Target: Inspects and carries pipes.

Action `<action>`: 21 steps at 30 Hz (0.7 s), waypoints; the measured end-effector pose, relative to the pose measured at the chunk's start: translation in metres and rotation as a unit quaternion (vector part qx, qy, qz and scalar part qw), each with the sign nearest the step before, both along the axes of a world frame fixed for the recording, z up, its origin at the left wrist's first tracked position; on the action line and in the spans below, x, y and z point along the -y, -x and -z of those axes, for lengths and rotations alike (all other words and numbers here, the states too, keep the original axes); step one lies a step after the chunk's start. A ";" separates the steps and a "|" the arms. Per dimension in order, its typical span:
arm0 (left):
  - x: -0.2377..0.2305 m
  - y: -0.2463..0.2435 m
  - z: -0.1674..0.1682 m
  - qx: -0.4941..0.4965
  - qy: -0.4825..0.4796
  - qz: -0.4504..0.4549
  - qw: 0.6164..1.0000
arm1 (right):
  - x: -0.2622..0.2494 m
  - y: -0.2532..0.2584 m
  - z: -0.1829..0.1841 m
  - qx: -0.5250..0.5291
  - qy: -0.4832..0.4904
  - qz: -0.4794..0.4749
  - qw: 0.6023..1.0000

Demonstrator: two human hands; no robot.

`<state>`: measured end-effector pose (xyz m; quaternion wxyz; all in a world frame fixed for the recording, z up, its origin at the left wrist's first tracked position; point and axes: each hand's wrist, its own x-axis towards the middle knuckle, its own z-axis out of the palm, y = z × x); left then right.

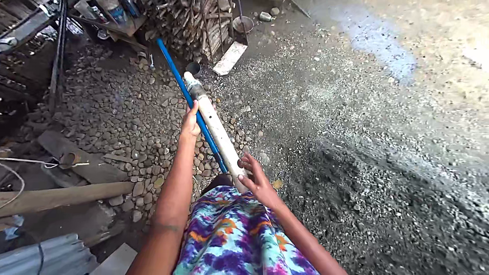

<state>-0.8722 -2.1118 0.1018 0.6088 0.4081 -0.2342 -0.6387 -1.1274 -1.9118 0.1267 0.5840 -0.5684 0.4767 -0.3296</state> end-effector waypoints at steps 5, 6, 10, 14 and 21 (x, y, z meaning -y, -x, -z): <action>0.019 0.017 -0.022 0.013 0.002 0.015 1.000 | 0.037 0.001 0.005 -0.002 -0.050 -0.092 0.995; 0.023 0.019 -0.020 0.023 -0.006 0.016 1.000 | 0.041 0.000 0.006 0.009 -0.049 -0.092 0.994; 0.032 0.024 -0.021 0.095 -0.055 -0.002 0.994 | 0.062 -0.003 0.009 0.073 -0.083 -0.064 0.992; 0.055 0.016 -0.011 0.056 -0.055 -0.019 0.997 | 0.088 -0.007 0.020 0.089 -0.114 -0.067 0.987; 0.138 -0.015 0.006 -0.051 -0.021 0.002 0.998 | 0.178 -0.039 0.037 0.117 -0.200 -0.068 0.970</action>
